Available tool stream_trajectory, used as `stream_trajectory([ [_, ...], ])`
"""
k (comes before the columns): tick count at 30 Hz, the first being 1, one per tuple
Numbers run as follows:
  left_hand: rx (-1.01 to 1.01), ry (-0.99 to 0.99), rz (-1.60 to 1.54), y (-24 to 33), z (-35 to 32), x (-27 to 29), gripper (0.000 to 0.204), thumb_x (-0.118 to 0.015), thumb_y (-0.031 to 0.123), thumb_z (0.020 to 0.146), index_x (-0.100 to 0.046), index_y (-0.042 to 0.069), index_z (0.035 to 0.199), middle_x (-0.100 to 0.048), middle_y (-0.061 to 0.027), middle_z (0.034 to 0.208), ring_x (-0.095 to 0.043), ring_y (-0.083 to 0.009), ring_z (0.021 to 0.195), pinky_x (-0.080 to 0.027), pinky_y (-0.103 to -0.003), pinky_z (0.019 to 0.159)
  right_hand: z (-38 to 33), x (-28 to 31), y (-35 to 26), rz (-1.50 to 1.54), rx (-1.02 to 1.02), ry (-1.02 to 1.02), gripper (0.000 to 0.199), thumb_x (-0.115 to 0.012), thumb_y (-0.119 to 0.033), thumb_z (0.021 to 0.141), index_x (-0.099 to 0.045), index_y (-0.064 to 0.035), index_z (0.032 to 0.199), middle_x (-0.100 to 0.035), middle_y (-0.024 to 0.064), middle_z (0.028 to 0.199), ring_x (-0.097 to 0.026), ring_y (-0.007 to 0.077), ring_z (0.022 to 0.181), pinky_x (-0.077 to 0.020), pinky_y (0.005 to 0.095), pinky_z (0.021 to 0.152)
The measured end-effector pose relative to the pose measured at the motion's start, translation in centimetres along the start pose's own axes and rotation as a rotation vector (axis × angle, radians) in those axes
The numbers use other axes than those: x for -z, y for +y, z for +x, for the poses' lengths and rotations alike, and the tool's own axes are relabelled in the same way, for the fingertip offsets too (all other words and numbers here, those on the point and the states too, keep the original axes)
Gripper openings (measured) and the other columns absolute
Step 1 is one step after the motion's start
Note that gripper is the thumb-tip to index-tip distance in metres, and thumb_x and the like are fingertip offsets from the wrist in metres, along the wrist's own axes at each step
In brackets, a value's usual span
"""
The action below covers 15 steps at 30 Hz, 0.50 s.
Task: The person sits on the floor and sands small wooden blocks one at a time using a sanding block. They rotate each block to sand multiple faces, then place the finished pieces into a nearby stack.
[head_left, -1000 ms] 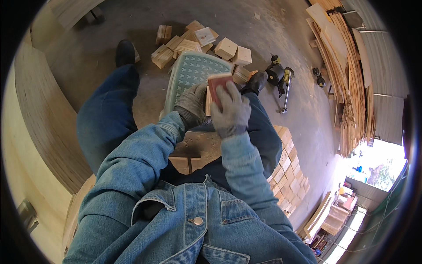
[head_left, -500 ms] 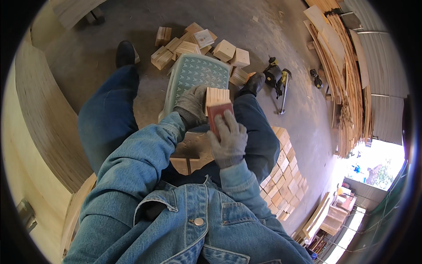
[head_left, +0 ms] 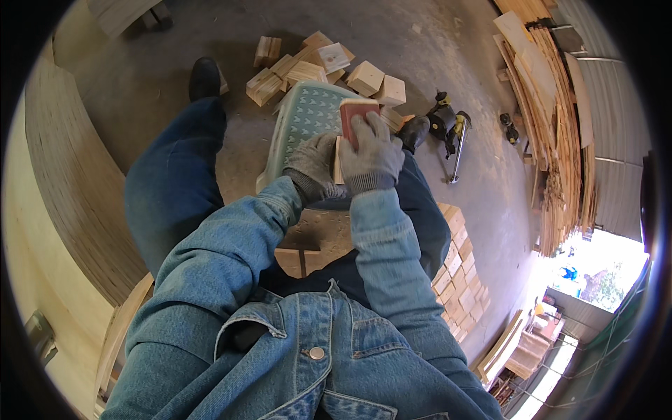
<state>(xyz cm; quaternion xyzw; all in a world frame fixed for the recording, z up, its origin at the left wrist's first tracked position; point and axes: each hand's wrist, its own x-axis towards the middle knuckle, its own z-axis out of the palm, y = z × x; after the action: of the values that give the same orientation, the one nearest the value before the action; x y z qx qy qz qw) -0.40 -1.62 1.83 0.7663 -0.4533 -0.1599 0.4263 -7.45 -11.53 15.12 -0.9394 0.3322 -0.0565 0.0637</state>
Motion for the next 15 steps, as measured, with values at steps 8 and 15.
stream_trajectory([
  [8, -0.05, -0.003, -0.016, -1.4, 0.4, -0.8, 0.102, -0.092, 0.055, 0.07, -0.045, 0.008, 0.147, -0.055, -0.0192, 0.14, -0.054, -0.0402, 0.133, -0.045, -0.049, 0.118, -5.0, 0.2, 0.9, -0.012, 0.062, 0.039, 0.057, -0.08, -0.034, 0.088, -0.071, -0.0163, 0.141, -0.056, 0.0127, 0.157, -0.061, 0.043, 0.125, -0.0495, 0.0538, 0.106],
  [15, -0.013, 0.043, 0.017, 0.3, 0.2, -0.4, 0.094, -0.09, 0.054, 0.071, -0.05, 0.012, 0.145, -0.058, -0.0204, 0.139, -0.056, -0.0411, 0.134, -0.047, -0.05, 0.117, -13.8, 1.6, 2.8, 0.022, 0.122, 0.028, 0.061, -0.085, -0.028, 0.083, -0.07, -0.0111, 0.14, -0.057, 0.0155, 0.154, -0.06, 0.0414, 0.126, -0.0481, 0.0528, 0.108],
])
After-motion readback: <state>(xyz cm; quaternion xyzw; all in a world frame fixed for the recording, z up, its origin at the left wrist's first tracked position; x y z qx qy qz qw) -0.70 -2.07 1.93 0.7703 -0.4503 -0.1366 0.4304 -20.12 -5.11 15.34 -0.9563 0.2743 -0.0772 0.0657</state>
